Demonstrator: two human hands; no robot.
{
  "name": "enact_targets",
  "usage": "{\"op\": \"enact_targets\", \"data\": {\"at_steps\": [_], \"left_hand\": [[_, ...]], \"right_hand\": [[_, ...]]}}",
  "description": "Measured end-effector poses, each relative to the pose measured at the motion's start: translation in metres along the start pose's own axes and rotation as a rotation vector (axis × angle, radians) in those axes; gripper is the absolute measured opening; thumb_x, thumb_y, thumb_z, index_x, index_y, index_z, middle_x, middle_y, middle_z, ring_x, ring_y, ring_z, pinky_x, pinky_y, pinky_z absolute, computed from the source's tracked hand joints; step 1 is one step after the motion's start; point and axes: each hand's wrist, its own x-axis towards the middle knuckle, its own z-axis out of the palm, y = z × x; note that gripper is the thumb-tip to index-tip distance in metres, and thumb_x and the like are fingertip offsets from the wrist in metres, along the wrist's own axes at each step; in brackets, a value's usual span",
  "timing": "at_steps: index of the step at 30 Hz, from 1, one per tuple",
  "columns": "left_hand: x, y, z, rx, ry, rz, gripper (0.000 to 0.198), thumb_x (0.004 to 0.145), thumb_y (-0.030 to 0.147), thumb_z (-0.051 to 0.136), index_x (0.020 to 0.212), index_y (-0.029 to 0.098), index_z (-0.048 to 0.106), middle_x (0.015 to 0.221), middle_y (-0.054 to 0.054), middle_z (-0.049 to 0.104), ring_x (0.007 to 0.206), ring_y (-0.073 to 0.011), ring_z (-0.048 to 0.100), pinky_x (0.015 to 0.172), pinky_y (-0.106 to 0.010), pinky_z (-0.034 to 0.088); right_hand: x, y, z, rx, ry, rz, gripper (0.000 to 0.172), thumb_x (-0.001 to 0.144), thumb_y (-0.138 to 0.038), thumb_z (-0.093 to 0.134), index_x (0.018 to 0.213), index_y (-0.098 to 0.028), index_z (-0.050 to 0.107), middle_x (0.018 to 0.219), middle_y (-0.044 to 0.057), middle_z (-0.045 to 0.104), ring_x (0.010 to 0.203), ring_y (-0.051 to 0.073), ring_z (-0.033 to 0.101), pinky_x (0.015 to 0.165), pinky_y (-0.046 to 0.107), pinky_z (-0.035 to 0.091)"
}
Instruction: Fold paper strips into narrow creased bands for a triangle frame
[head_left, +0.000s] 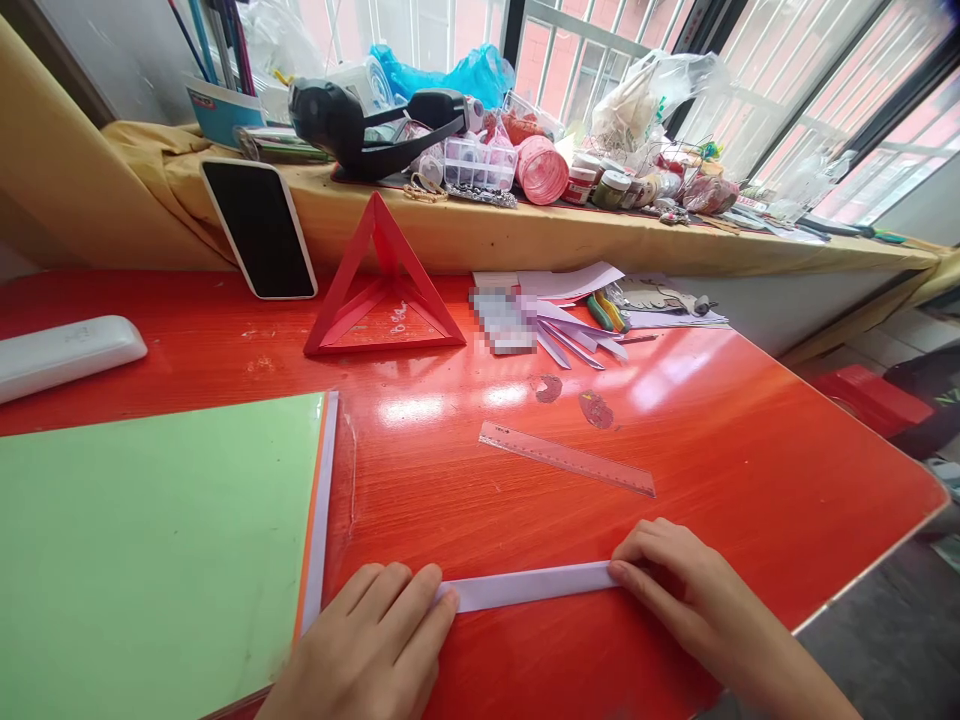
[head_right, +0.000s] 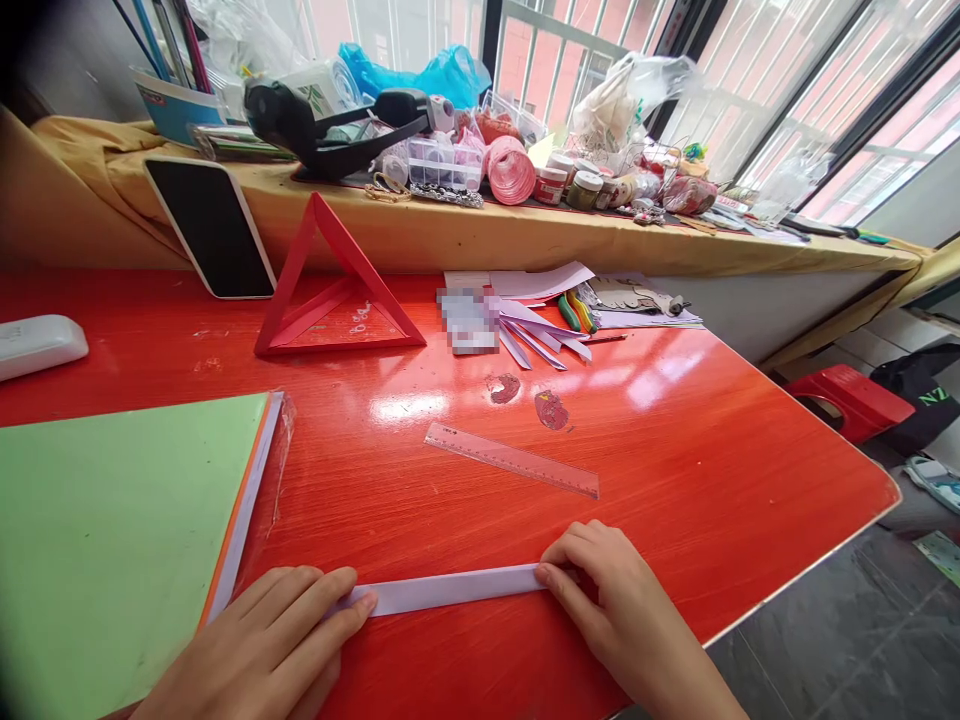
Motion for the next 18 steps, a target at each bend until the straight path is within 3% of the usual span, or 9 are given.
{"op": "enact_targets", "data": {"at_steps": [3,6,10,12,15,18], "left_hand": [[-0.003,-0.001,0.001,0.039,-0.010,0.009,0.042,0.103,0.007,0.030,0.095,0.016,0.071,0.092,-0.005,0.073,0.082,-0.0225,0.063,0.078,-0.037,0.045],[-0.002,0.003,0.000,0.090,-0.021,0.030,0.047,0.105,0.008,0.026,0.099,0.015,0.072,0.107,-0.004,0.073,0.101,-0.0232,0.062,0.095,-0.037,0.041],[0.011,0.017,0.007,0.124,-0.047,0.160,0.039,0.103,0.009,0.033,0.109,0.013,0.071,0.125,-0.004,0.068,0.122,-0.0225,0.055,0.110,-0.035,0.034],[0.017,0.025,0.017,0.097,0.019,0.236,0.035,0.103,0.011,0.036,0.113,0.016,0.069,0.122,0.001,0.070,0.119,-0.0183,0.057,0.109,-0.032,0.036],[0.022,0.032,0.033,0.053,-0.019,0.281,0.036,0.106,0.020,0.033,0.118,0.016,0.067,0.123,0.001,0.070,0.114,-0.0154,0.062,0.099,-0.028,0.044],[0.022,0.032,0.040,0.054,-0.046,0.301,0.045,0.108,0.023,0.024,0.121,0.013,0.065,0.126,-0.002,0.069,0.113,-0.0166,0.064,0.094,-0.029,0.048]], "right_hand": [[0.004,0.000,0.004,-0.033,-0.008,0.069,0.019,0.092,-0.032,0.047,0.076,-0.024,0.054,0.073,0.000,0.063,0.065,0.018,0.058,0.061,0.030,0.048],[0.006,-0.001,0.002,-0.053,-0.049,0.068,0.014,0.090,-0.025,0.046,0.076,-0.024,0.049,0.073,0.000,0.062,0.063,0.017,0.058,0.059,0.029,0.046],[0.009,-0.004,-0.003,-0.064,-0.086,0.020,0.012,0.088,-0.019,0.047,0.077,-0.024,0.051,0.074,-0.001,0.063,0.064,0.017,0.058,0.059,0.028,0.046],[0.011,-0.003,-0.004,-0.069,-0.093,0.000,0.012,0.088,-0.018,0.048,0.078,-0.024,0.052,0.074,-0.001,0.064,0.064,0.017,0.059,0.059,0.027,0.047],[0.012,0.001,-0.003,-0.096,-0.077,-0.034,0.014,0.089,-0.016,0.051,0.078,-0.024,0.054,0.072,-0.002,0.065,0.064,0.016,0.061,0.058,0.027,0.049],[0.009,0.001,0.002,-0.186,0.101,-0.139,0.015,0.091,-0.020,0.054,0.077,-0.024,0.060,0.078,0.000,0.069,0.069,0.019,0.066,0.061,0.030,0.054]]}}
